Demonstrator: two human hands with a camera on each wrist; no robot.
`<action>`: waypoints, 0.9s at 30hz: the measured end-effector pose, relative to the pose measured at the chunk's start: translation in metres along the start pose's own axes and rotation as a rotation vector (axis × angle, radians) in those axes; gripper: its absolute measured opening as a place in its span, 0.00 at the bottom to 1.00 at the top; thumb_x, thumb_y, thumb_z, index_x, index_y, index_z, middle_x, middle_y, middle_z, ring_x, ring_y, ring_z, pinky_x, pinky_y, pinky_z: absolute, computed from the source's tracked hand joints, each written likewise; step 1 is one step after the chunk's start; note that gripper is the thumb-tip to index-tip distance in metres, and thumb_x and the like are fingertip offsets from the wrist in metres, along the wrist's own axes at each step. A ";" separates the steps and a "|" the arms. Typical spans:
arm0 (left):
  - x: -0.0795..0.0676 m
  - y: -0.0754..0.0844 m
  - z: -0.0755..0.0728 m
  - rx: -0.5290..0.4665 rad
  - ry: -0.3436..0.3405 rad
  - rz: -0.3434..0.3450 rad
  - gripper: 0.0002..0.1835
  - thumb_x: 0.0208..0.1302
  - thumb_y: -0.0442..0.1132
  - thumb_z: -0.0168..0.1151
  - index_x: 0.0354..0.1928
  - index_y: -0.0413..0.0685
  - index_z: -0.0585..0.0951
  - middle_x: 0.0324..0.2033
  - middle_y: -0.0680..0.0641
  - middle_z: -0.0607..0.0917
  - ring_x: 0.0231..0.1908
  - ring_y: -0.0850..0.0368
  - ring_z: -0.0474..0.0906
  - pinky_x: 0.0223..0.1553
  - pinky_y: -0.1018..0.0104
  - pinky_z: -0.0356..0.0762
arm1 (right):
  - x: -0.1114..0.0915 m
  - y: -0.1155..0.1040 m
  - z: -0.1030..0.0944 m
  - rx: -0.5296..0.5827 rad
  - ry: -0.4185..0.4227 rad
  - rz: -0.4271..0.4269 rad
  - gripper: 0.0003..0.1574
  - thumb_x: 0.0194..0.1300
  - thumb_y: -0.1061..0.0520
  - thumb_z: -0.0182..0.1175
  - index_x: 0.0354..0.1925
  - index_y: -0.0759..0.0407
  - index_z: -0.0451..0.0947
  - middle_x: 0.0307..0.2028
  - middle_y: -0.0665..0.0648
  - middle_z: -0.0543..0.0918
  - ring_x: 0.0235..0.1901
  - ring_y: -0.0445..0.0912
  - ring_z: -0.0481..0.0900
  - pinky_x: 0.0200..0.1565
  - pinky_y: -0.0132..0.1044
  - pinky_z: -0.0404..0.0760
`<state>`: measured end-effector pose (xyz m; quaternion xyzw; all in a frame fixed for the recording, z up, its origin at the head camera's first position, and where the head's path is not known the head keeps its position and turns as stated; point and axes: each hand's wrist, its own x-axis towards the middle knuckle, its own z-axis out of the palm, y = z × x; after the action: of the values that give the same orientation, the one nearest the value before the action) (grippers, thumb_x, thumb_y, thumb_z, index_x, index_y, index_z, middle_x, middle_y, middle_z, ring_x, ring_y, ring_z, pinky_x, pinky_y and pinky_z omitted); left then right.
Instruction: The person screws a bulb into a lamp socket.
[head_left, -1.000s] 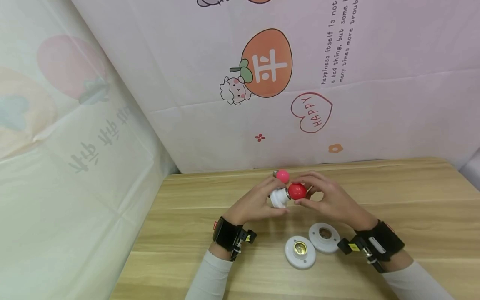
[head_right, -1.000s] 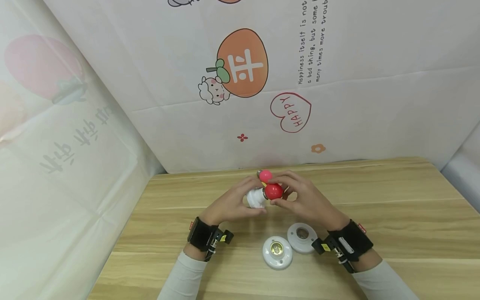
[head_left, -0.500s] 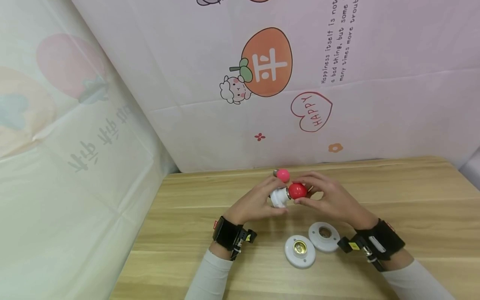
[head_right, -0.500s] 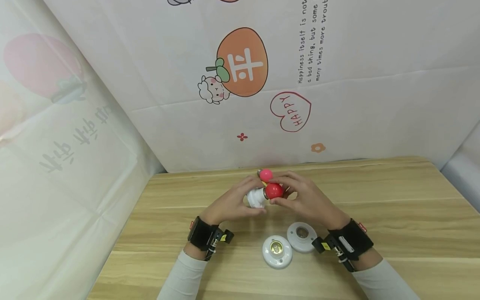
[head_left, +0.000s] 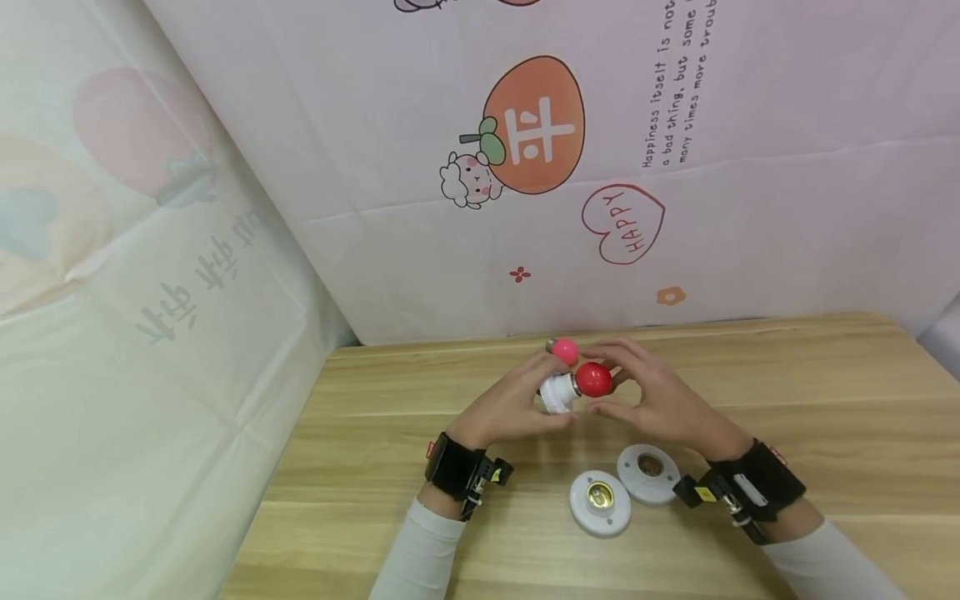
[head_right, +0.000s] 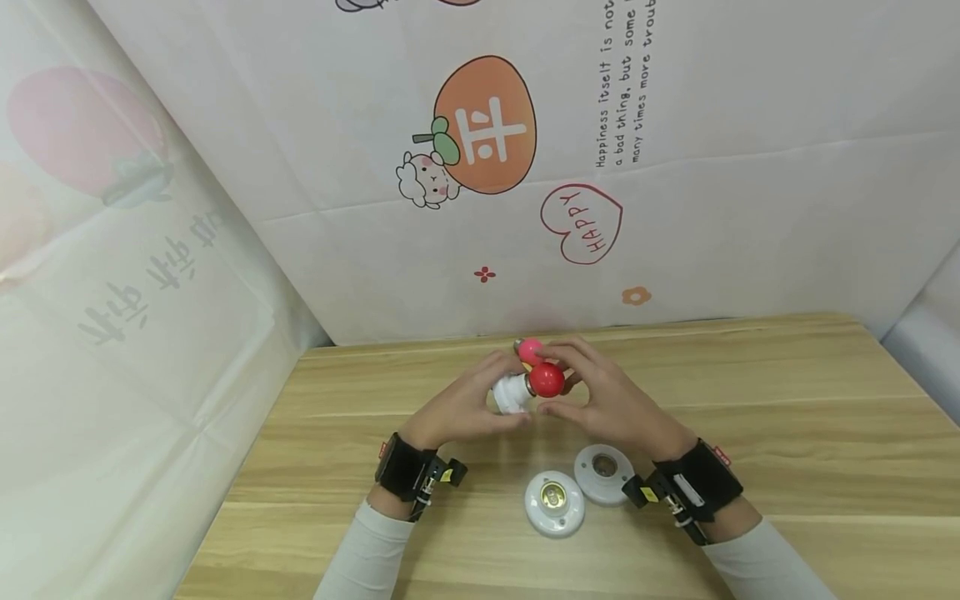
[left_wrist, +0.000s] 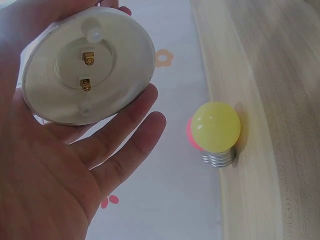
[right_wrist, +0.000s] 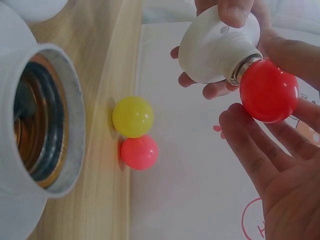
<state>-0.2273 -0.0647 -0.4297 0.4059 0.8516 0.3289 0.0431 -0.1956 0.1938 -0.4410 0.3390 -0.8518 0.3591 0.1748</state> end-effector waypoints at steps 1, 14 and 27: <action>0.000 0.000 0.000 0.000 0.000 0.001 0.30 0.65 0.48 0.75 0.67 0.57 0.76 0.61 0.55 0.76 0.53 0.62 0.75 0.55 0.70 0.81 | 0.000 0.000 0.000 -0.002 0.002 -0.010 0.47 0.53 0.60 0.83 0.69 0.57 0.76 0.65 0.55 0.79 0.53 0.41 0.82 0.50 0.34 0.87; -0.001 0.000 0.000 -0.007 -0.008 0.002 0.32 0.66 0.50 0.74 0.69 0.57 0.75 0.63 0.55 0.76 0.56 0.62 0.75 0.58 0.70 0.80 | -0.002 -0.001 0.000 -0.029 0.019 -0.013 0.37 0.55 0.63 0.82 0.62 0.55 0.82 0.61 0.54 0.84 0.51 0.42 0.84 0.47 0.30 0.87; -0.001 0.001 0.001 -0.033 -0.021 0.020 0.33 0.65 0.48 0.76 0.70 0.59 0.74 0.62 0.54 0.75 0.54 0.62 0.75 0.54 0.72 0.81 | -0.003 0.003 -0.002 -0.004 0.042 -0.043 0.38 0.49 0.64 0.84 0.59 0.60 0.85 0.59 0.58 0.86 0.49 0.45 0.87 0.46 0.22 0.85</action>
<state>-0.2262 -0.0643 -0.4298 0.4171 0.8415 0.3390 0.0554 -0.1957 0.1979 -0.4424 0.3494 -0.8411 0.3607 0.2009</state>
